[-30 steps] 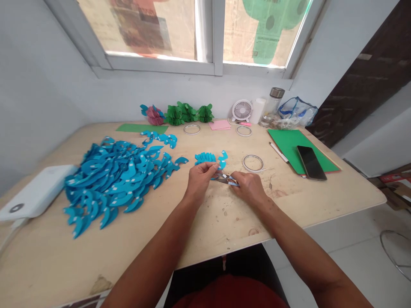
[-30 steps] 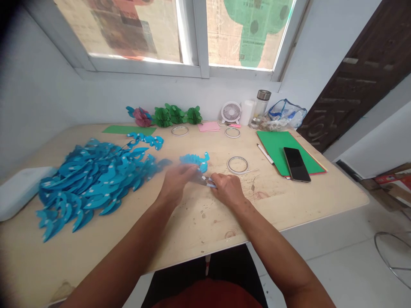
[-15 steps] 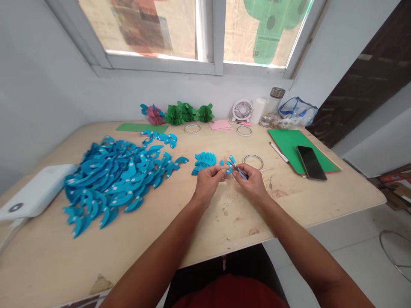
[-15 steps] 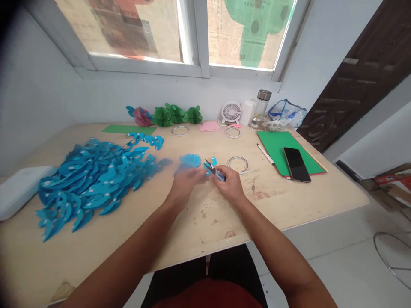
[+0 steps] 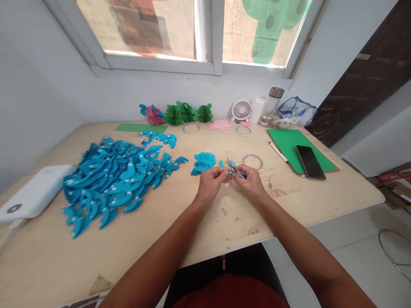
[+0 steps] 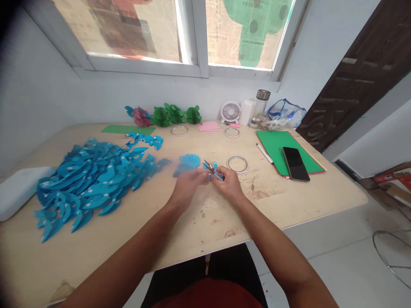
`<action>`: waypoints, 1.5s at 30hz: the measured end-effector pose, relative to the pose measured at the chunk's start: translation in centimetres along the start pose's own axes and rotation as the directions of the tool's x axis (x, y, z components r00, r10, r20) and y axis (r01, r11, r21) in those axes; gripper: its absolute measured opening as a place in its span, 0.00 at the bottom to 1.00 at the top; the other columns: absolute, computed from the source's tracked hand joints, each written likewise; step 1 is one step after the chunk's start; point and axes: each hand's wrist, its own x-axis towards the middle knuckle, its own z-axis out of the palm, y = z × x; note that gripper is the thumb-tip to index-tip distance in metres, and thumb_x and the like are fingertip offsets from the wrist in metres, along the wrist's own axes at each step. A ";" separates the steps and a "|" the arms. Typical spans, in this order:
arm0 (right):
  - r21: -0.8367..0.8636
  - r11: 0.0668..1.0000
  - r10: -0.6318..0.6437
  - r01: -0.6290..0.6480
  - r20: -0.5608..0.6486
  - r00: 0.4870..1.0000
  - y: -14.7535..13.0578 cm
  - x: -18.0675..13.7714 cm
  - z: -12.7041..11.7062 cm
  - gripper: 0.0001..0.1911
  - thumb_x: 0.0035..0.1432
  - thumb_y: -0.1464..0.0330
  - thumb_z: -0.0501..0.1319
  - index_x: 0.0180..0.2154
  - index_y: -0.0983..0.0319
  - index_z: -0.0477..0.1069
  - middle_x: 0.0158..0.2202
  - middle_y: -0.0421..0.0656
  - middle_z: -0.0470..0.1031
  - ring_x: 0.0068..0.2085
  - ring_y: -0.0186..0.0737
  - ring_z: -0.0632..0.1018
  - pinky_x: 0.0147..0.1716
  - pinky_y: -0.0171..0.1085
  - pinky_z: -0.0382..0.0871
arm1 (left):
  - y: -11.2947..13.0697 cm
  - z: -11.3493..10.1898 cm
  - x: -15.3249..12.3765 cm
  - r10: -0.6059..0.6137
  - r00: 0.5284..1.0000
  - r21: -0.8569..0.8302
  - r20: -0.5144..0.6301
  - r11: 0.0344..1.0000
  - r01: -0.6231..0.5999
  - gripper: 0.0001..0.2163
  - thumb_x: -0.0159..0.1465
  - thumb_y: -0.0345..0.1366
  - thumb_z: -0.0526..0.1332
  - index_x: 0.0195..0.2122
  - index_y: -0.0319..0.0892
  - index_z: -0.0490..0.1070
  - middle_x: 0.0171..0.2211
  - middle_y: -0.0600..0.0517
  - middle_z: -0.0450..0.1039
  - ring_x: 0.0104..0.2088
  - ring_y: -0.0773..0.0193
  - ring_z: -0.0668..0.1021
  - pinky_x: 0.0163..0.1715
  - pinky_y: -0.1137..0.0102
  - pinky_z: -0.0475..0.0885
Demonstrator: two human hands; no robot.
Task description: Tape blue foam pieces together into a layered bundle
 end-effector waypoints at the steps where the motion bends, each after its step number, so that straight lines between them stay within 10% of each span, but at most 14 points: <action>1: 0.010 1.000 0.008 -0.008 0.002 1.000 0.0 0.0 0.0 0.10 0.48 0.63 0.59 0.28 0.64 0.69 0.21 0.36 0.67 0.22 0.30 0.65 0.21 0.29 0.56 | 0.0 0.0 0.0 -0.001 1.000 -0.005 0.002 1.000 0.001 0.09 0.50 0.38 0.63 0.27 0.39 0.76 0.24 0.51 0.76 0.26 0.64 0.77 0.30 0.69 0.72; 11: 0.009 1.000 0.028 -0.028 -0.005 1.000 0.2 0.3 -0.1 0.08 0.47 0.64 0.58 0.27 0.64 0.69 0.18 0.35 0.64 0.20 0.29 0.63 0.20 0.29 0.53 | -0.3 0.1 0.1 0.118 0.992 0.161 -0.045 0.981 -0.109 0.09 0.51 0.34 0.62 0.33 0.42 0.77 0.34 0.51 0.78 0.38 0.58 0.78 0.42 0.63 0.72; 45: 0.032 0.999 0.013 -0.014 0.026 1.000 0.1 0.2 0.1 0.05 0.46 0.67 0.58 0.26 0.63 0.68 0.19 0.35 0.64 0.21 0.29 0.63 0.21 0.30 0.54 | 0.1 -0.5 0.0 0.383 0.923 0.593 0.028 0.737 -0.324 0.04 0.52 0.30 0.56 0.24 0.41 0.70 0.24 0.54 0.75 0.26 0.68 0.75 0.30 0.75 0.70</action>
